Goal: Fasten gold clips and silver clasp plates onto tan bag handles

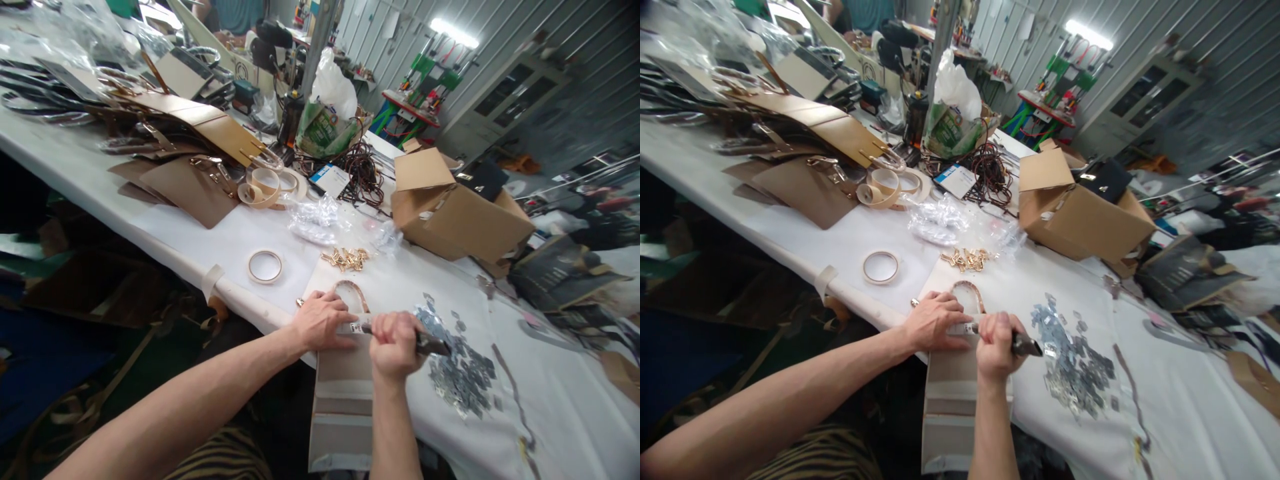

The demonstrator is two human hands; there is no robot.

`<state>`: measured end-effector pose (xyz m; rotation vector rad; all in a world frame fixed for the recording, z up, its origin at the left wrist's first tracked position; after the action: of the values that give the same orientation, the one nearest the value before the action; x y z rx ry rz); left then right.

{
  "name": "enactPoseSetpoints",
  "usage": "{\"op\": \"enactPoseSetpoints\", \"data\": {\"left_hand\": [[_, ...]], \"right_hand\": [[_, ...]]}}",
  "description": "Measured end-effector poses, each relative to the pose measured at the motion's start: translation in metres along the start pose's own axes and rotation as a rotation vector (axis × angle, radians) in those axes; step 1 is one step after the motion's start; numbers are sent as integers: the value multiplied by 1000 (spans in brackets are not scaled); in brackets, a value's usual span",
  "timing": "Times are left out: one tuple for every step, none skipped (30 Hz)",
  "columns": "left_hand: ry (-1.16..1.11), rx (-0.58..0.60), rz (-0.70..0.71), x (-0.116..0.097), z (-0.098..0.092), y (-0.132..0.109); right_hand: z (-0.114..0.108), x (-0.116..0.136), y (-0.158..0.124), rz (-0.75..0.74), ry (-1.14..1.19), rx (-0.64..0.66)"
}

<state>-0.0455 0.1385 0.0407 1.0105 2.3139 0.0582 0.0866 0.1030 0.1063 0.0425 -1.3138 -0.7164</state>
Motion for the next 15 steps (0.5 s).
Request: {"op": "enactPoseSetpoints", "data": {"left_hand": [[-1, -2, 0, 1, 1, 0], [-2, -5, 0, 1, 2, 0], [-1, -8, 2, 1, 3, 0], [1, -10, 4, 1, 3, 0], [5, -13, 5, 1, 4, 0], [10, -14, 6, 1, 4, 0], [13, -14, 7, 0, 4, 0], [14, -16, 7, 0, 4, 0], [12, -18, 5, 0, 4, 0], [9, -17, 4, 0, 3, 0], [5, -13, 5, 0, 3, 1], [0, -3, 7, 1, 2, 1], [-6, 12, 15, 2, 0, 1], [-12, 32, 32, 4, -1, 0], [-18, 53, 59, 5, -3, -1]], "right_hand": [[1, 4, 2, -37, 36, -4], [1, 5, 2, -63, 43, -11], [1, 2, 1, -67, 26, -20], [0, -3, -2, -50, -6, -29], [-1, -11, -5, -22, -42, -43], [-2, -18, -9, 10, -69, -57], [-3, -25, -13, 36, -76, -72], [-5, -30, -16, 54, -64, -86], [-7, -31, -18, 60, -41, -100], [-9, -30, -18, 55, -18, -123], [-12, -25, -17, 49, 1, -146], [-15, -18, -16, 42, 13, -169], [-18, -10, -14, 33, 18, -191], [-20, 0, -11, 24, 19, -209], [-23, 9, -9, 19, 17, -222]]}}
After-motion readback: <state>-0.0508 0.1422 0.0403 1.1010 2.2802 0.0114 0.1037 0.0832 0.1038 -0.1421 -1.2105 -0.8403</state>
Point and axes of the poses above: each hand's wrist, its own y-axis towards the middle knuckle, its own z-axis out of the palm, x = y × z, the point moved 1 cm from there along y, towards the middle knuckle, and after that the axes turned 2 degrees about y, right-handed, at the moved point
